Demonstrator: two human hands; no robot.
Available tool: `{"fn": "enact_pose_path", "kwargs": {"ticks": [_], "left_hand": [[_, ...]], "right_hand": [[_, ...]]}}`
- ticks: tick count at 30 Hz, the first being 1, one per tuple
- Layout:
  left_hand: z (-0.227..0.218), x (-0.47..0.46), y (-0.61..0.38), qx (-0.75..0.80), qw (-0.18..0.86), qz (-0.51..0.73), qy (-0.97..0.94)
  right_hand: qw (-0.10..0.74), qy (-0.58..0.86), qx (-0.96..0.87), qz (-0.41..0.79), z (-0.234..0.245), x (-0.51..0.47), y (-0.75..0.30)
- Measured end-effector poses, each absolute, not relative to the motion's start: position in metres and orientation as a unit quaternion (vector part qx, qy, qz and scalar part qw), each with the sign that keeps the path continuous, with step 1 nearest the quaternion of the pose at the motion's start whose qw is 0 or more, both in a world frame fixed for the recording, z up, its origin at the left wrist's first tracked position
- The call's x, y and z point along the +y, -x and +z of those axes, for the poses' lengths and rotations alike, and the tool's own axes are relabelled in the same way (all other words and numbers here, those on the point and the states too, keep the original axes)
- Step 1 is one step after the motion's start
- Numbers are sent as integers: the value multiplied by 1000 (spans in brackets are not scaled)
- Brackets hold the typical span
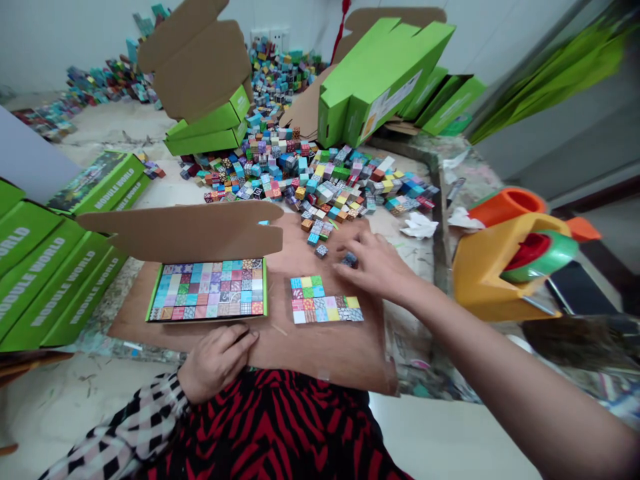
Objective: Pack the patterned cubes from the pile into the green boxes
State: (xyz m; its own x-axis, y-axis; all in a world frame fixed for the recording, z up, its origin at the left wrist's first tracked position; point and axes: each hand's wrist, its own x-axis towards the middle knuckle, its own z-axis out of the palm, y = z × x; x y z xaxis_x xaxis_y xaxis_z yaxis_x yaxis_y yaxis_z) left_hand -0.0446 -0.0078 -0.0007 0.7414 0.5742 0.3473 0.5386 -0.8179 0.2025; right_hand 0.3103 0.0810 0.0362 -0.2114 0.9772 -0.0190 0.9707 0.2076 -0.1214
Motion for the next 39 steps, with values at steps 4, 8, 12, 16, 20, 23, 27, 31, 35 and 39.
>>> {"fn": "enact_pose_path", "kwargs": {"ticks": [4,8,12,16,20,23,27,31,35,39], "left_hand": [[0,-8,45,300,46,193,-933],[2,-8,44,302,44,195,-932],[2,-8,44,304,46,197,-931],[1,-8,44,302,42,199,-931],[1,-8,44,299,39,196,-933],[1,-8,44,303,41,193,-932],[0,-8,44,303,50,195,-932],[0,-8,44,303,49,195,-932],[0,-8,45,300,45,196,-933],[-1,-9,46,295,43,194,-935]], "right_hand": [[94,630,-769,53,36,91,-298],[78,625,-775,50,31,104,-290],[102,612,-783,49,26,113,-296],[138,615,-774,66,25,119,-302],[110,632,-764,59,26,129,-295],[78,652,-753,24,24,134,-287],[80,646,-759,9,20,133,-283],[96,624,-773,59,23,125,-283],[100,594,-791,103,24,126,-282],[119,570,-798,156,20,134,-282]]}}
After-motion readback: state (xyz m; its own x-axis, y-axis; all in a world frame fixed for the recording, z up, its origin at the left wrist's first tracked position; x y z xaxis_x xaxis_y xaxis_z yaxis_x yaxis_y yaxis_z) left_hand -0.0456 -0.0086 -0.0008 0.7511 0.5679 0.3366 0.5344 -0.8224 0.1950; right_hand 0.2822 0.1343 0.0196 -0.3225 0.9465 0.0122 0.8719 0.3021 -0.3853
